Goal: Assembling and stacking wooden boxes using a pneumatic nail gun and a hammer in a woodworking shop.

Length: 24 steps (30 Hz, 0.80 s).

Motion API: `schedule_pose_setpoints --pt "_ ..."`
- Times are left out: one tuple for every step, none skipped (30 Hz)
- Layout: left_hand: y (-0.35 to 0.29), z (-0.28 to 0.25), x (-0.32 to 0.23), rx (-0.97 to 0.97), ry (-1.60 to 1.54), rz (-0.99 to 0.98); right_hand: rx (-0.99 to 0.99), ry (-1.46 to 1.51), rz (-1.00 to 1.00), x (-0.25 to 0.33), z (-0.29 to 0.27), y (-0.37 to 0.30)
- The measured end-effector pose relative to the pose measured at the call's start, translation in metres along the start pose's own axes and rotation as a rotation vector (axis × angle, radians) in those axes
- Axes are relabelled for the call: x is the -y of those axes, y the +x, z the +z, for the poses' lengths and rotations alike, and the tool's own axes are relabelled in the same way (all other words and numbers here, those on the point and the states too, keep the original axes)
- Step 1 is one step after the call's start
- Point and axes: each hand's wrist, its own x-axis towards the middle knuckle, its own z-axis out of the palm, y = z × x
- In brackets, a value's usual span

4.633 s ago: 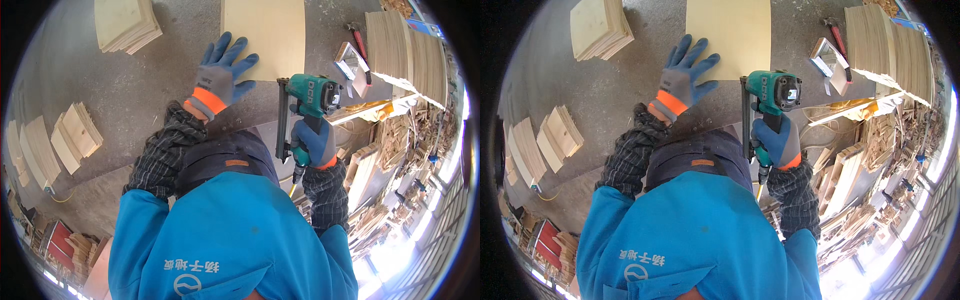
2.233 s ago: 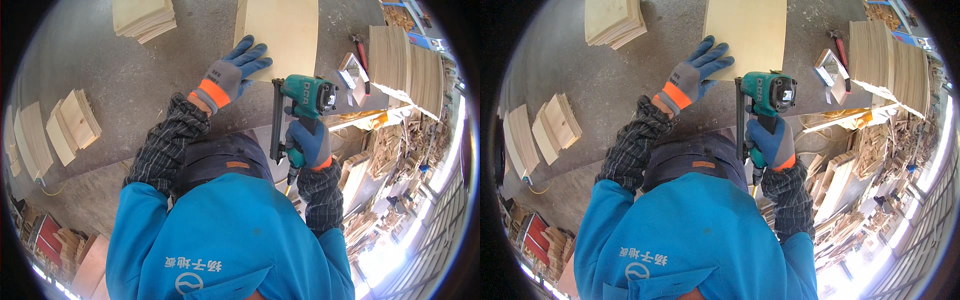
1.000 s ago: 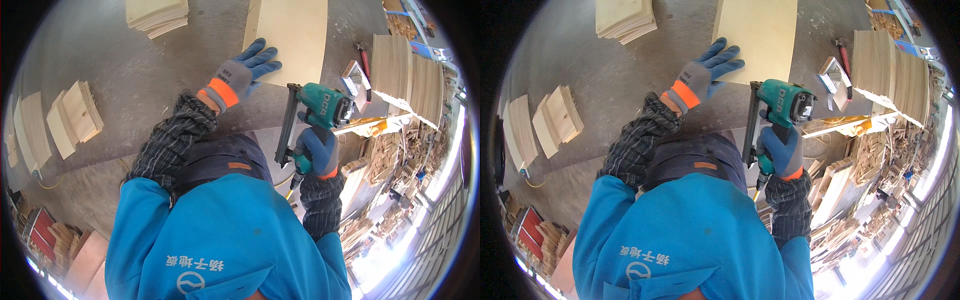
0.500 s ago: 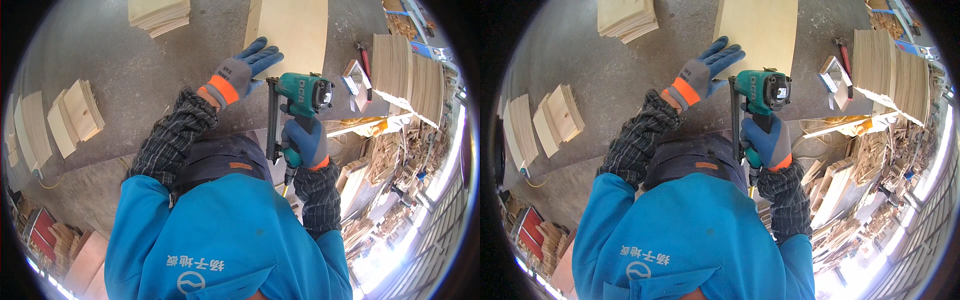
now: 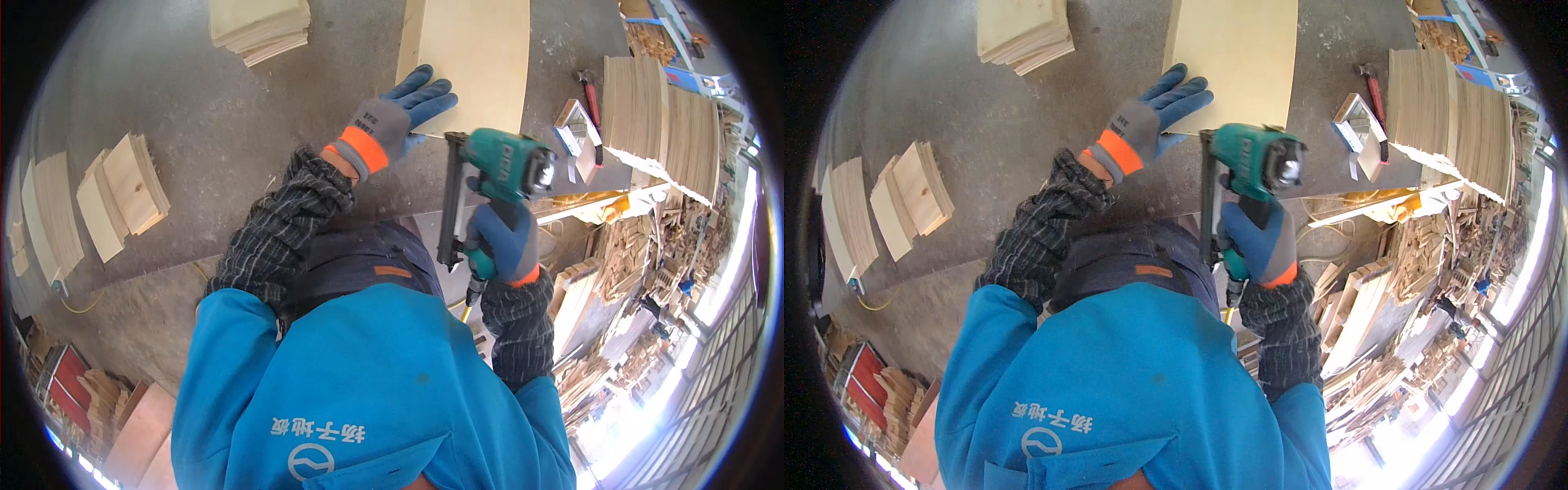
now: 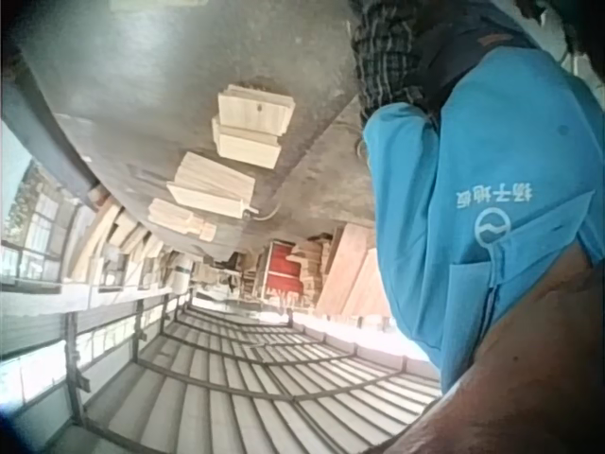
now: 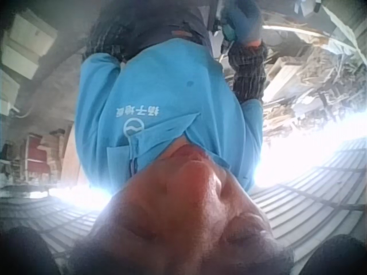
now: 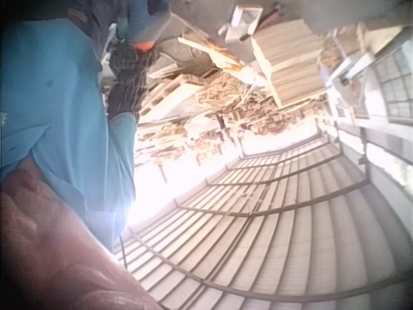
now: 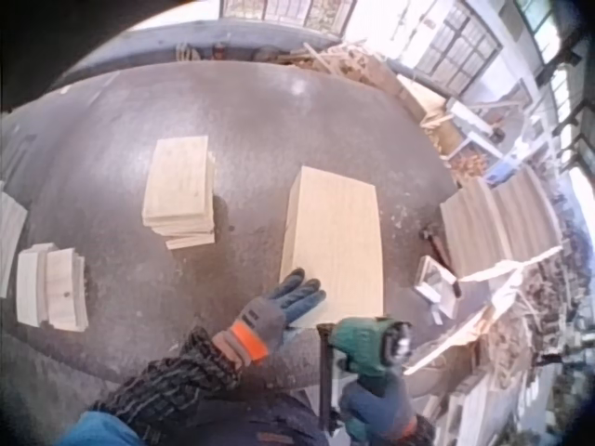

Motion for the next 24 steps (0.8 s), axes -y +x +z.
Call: schedule_pose_setpoints --pt "0.0 -0.001 0.0 0.0 0.002 0.003 -0.001 0.002 -0.003 -0.002 -0.007 -0.005" --pt "-0.001 -0.003 0.001 0.022 0.005 0.021 -0.048 0.002 -0.033 -0.007 -0.017 -0.009" --pt "0.0 -0.005 0.002 0.046 0.007 0.045 -0.103 0.007 -0.065 -0.013 -0.026 -0.012" --pt "0.0 -0.007 0.005 0.052 0.005 0.06 -0.116 0.015 -0.07 -0.018 -0.034 -0.014" --pt "-0.001 -0.012 0.009 0.082 0.011 0.1 -0.176 0.003 -0.056 -0.025 -0.041 -0.017" --pt "-0.001 -0.017 0.013 0.112 0.022 0.139 -0.232 -0.007 -0.045 -0.031 -0.049 -0.019" --pt "0.001 -0.026 0.015 0.119 0.027 0.157 -0.263 -0.039 -0.035 -0.036 -0.054 -0.02" --pt "0.003 -0.035 0.017 0.204 0.018 0.166 -0.274 -0.024 -0.045 -0.042 -0.06 -0.023" --pt "0.006 -0.045 0.019 0.292 0.014 0.176 -0.304 0.011 -0.035 -0.049 -0.064 -0.027" --pt "0.012 -0.052 0.027 0.297 0.024 0.194 -0.334 0.043 -0.026 -0.056 -0.068 -0.03" --pt "0.02 -0.058 0.036 0.328 0.135 0.165 -0.355 0.069 0.003 -0.066 -0.072 -0.033" --pt "0.028 -0.061 0.041 0.358 0.245 0.14 -0.367 0.087 -0.01 -0.077 -0.076 -0.034" --pt "0.041 -0.072 0.034 0.368 0.25 0.162 -0.392 0.066 0.023 -0.089 -0.08 -0.036" --pt "0.055 -0.085 0.029 0.247 0.393 0.021 -0.417 0.046 0.057 -0.103 -0.084 -0.036" --pt "0.066 -0.095 0.02 0.116 0.535 -0.125 -0.446 0.03 0.051 -0.121 -0.089 -0.035" --pt "0.072 -0.093 0.01 0.115 0.546 -0.106 -0.454 0.048 0.04 -0.133 -0.093 -0.034" --pt "0.076 -0.085 -0.002 -0.035 0.437 -0.122 -0.45 0.027 0.054 -0.144 -0.097 -0.034" --pt "0.08 -0.076 -0.013 -0.187 0.329 -0.139 -0.44 0.006 0.063 -0.148 -0.101 -0.032" --pt "0.082 -0.059 -0.016 -0.131 0.265 -0.138 -0.447 0.023 0.049 -0.148 -0.104 -0.031" --pt "0.085 -0.044 -0.026 -0.127 0.277 -0.118 -0.446 0.027 0.059 -0.15 -0.106 -0.031" --pt "0.088 -0.027 -0.037 -0.063 0.343 -0.171 -0.444 0.031 0.072 -0.153 -0.107 -0.031" --pt "0.093 -0.011 -0.049 -0.001 0.408 -0.223 -0.449 0.05 0.064 -0.159 -0.111 -0.029" --pt "0.1 0.003 -0.059 0.004 0.418 -0.206 -0.46 0.001 0.073 -0.165 -0.116 -0.026" --pt "0.106 0.017 -0.07 0.096 0.471 -0.242 -0.469 -0.051 0.085 -0.17 -0.122 -0.025"
